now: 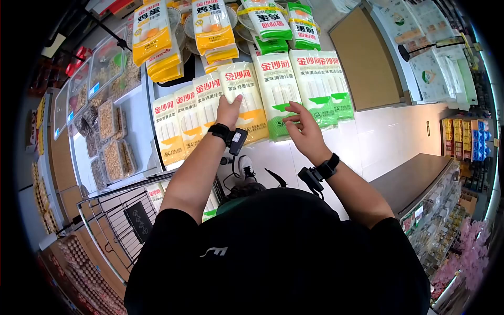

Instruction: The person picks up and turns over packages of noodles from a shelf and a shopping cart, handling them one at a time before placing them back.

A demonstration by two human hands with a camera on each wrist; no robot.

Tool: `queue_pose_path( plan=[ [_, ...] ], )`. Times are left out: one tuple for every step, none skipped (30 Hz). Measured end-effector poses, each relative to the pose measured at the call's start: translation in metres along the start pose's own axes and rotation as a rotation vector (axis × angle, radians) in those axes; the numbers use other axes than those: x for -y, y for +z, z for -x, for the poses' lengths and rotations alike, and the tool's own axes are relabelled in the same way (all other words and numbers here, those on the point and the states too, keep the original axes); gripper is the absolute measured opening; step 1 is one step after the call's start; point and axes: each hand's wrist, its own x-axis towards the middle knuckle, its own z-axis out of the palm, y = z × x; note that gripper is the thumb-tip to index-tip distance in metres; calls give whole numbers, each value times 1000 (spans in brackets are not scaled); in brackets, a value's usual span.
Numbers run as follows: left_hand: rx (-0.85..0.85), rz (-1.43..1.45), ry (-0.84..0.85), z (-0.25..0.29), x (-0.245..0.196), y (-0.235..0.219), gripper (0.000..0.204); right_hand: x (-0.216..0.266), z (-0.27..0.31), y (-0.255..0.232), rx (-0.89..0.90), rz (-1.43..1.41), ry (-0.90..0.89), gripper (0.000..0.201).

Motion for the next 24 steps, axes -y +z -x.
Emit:
queue_pose_path(
  plan=[
    [-14, -23, -4, -1, 1, 6, 39, 1, 1, -3, -13, -11, -5, 49],
    [-10, -24, -8, -3, 1, 9, 39, 2, 1, -5, -25, -22, -12, 48],
    [-16, -145, -13, -2, -5, 11, 40, 1, 1, -7, -27, -22, -8, 48],
    [-24, -265, -17, 0, -13, 12, 42, 1, 2, -10, -29, -7, -22, 48],
    [-27, -264, -17, 4, -21, 14, 42, 1, 2, -13, -28, 7, -41, 47],
    [-22, -382, -15, 9, -32, 15, 47, 2, 3, -15, -24, 6, -46, 47],
    [-18, -502, -13, 13, -38, 17, 53, 2, 6, -17, -30, 16, -55, 47],
    [-26, -500, -7, 15, -38, 21, 53, 3, 7, -20, -37, 26, -66, 47],
    [-94, -670, 114, 18, -36, 25, 57, 4, 9, -23, -33, 25, -75, 47],
    [-164, -839, 234, 22, -35, 28, 62, 3, 13, -26, -39, 40, -99, 47],
    [-175, -835, 240, 22, -36, 27, 62, 4, 16, -30, -43, 56, -128, 47],
    [-90, -606, 205, 25, -45, 25, 68, 4, 18, -35, -38, 56, -142, 47],
    [-3, -380, 167, 35, -50, 23, 73, 4, 24, -40, -47, 57, -144, 47],
    [72, -210, 84, 48, -55, 16, 74, 4, 32, -44, -51, 56, -148, 47],
    [48, -207, 90, 56, -52, 12, 74, 3, 39, -48, -33, 50, -163, 47],
    [51, -245, 120, 65, -47, 6, 72, 0, 46, -53, -26, 33, -160, 46],
    [50, -282, 145, 76, -40, 1, 70, -4, 53, -59, -13, 15, -155, 45],
    [39, -235, 74, 99, -40, 0, 63, -8, 61, -62, 3, -24, -152, 45],
    [-13, -231, 62, 119, -29, -2, 63, -16, 68, -66, 15, -54, -150, 43],
    [20, -97, 31, 142, -14, -4, 61, -25, 76, -70, 51, -118, -128, 41],
    [49, 37, 10, 166, -3, -7, 60, -32, 84, -72, 87, -184, -108, 40],
    [106, 66, -70, 195, 5, -12, 53, -35, 93, -71, 121, -221, -77, 39],
    [78, 147, -85, 220, 21, -11, 50, -38, 103, -70, 147, -255, -41, 37],
    [48, 176, -112, 245, 38, -14, 48, -48, 112, -68, 196, -270, -30, 35]
  ],
)
